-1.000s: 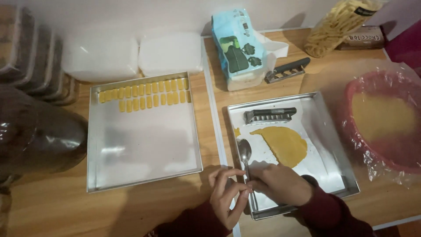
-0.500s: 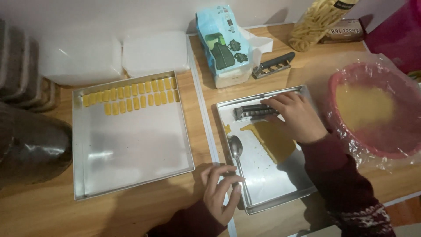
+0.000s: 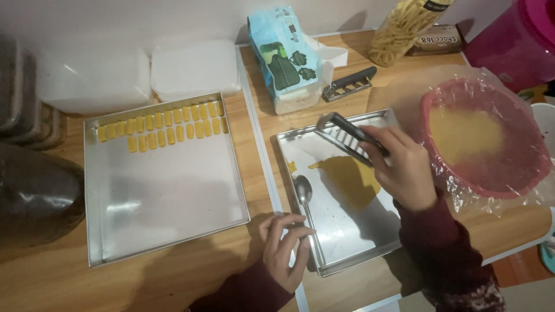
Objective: Shaping small pieces of dough using a mold and a spoon and arranging them on a baking tray.
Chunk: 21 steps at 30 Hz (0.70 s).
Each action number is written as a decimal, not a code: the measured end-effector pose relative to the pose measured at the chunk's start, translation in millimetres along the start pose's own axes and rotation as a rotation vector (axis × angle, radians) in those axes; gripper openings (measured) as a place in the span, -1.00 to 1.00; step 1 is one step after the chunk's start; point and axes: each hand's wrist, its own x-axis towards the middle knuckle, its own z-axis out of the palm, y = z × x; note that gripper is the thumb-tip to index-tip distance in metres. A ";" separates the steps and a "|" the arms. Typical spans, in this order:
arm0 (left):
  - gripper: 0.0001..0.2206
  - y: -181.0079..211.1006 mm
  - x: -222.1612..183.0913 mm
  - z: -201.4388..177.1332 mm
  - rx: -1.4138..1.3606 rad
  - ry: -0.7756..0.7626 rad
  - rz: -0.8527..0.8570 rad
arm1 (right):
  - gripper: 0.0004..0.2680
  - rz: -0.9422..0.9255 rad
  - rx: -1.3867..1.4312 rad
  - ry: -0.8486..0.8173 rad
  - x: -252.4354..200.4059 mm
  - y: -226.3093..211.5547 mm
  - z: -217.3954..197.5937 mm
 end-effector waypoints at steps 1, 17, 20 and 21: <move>-0.79 -1.0 0.3 0.5 0.014 0.001 0.011 | -0.79 0.055 0.087 -0.002 -5.0 -6.0 -9.7; -0.63 -20.0 38.4 38.4 0.157 -0.088 -0.062 | -0.81 0.364 0.201 0.098 -74.3 -29.7 12.7; -0.36 -17.9 69.9 48.1 0.321 -0.229 -0.177 | -0.80 0.331 0.226 0.105 -74.8 -30.9 16.7; -0.21 -17.6 78.0 50.4 0.380 -0.227 -0.119 | -0.80 0.318 0.225 0.107 -74.6 -31.2 17.1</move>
